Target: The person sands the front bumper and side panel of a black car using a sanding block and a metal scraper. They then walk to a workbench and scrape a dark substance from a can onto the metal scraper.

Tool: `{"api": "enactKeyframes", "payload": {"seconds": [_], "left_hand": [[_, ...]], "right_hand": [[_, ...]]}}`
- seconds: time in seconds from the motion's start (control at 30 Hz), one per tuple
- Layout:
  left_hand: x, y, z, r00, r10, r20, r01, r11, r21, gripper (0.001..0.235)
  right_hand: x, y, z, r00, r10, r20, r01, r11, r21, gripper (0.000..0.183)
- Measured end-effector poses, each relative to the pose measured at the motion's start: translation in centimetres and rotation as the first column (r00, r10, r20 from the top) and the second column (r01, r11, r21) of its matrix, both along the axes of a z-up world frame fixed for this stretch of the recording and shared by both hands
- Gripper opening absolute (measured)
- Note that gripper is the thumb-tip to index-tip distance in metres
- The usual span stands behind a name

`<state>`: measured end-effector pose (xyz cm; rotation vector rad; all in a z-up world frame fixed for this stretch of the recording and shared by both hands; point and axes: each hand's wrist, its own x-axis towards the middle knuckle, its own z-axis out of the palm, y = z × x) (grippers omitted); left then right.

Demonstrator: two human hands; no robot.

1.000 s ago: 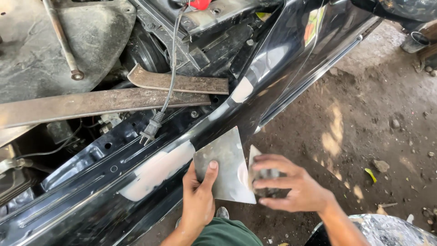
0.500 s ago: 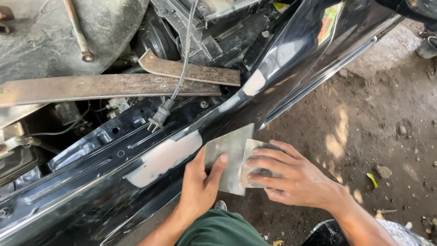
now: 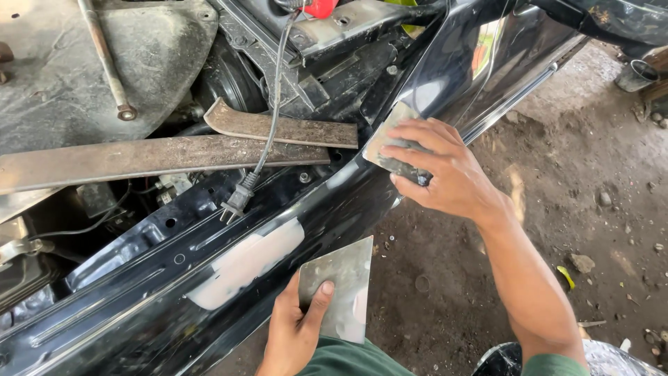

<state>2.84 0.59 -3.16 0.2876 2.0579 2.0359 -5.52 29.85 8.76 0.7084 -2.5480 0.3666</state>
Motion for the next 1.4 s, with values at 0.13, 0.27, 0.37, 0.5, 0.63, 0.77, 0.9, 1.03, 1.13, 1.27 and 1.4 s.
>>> {"api": "enactKeyframes", "payload": {"seconds": [0.13,0.27,0.37,0.5,0.63,0.77,0.9,1.03,1.13,1.27,1.4], "left_hand": [[-0.3,0.1,0.1,0.998,0.011,0.064,-0.01,1.0,-0.009,0.037],[-0.5,0.3,-0.3,0.997,0.018,0.077,-0.018,1.0,-0.004,0.038],[-0.6,0.5,-0.5,0.998,0.016,0.065,-0.015,1.0,-0.006,0.037],[-0.8,0.7,-0.6,0.998,-0.002,0.058,0.003,1.0,-0.024,0.036],[-0.8,0.7,-1.3,0.999,0.016,0.045,-0.017,0.999,0.029,0.037],[-0.7,0.9,-1.5,0.997,0.021,0.075,-0.024,0.999,0.038,0.037],[-0.4,1.3,-1.3,0.999,0.032,0.024,-0.032,0.999,-0.006,0.037],[-0.3,2.6,-0.9,0.997,0.076,-0.021,-0.074,0.995,0.069,0.037],[-0.7,4.0,-0.4,0.981,0.175,0.078,-0.178,0.984,0.032,0.036],[-0.6,5.0,0.2,0.958,0.19,0.214,-0.258,0.899,0.355,0.035],[-1.0,3.8,0.9,0.908,0.101,0.407,-0.332,0.767,0.549,0.036]], "right_hand": [[-0.5,-0.6,0.0,1.0,0.023,-0.016,-0.024,1.0,-0.012,0.043],[-0.5,-0.8,-0.3,1.0,-0.008,-0.017,0.008,1.0,-0.011,0.043],[-0.6,-1.0,-0.6,1.0,-0.014,-0.016,0.014,1.0,-0.026,0.043],[-0.5,-1.0,-1.2,0.999,-0.026,-0.021,0.025,0.999,-0.044,0.045],[-0.3,-0.2,-2.9,0.999,0.013,-0.041,-0.017,0.996,-0.089,0.045],[0.6,0.1,-4.1,0.998,0.001,-0.068,-0.008,0.995,-0.104,0.044],[3.0,0.5,-4.6,0.994,-0.094,-0.048,0.093,0.996,-0.009,0.041],[7.1,1.7,-6.4,0.992,-0.101,0.075,0.106,0.992,-0.068,0.044],[10.7,1.0,-7.3,0.95,0.111,0.293,-0.003,0.938,-0.346,0.038],[12.8,-1.1,-7.7,0.899,0.361,0.25,-0.216,0.859,-0.463,0.036],[11.9,-0.3,-8.9,0.917,0.306,0.254,-0.207,0.913,-0.352,0.041]]}}
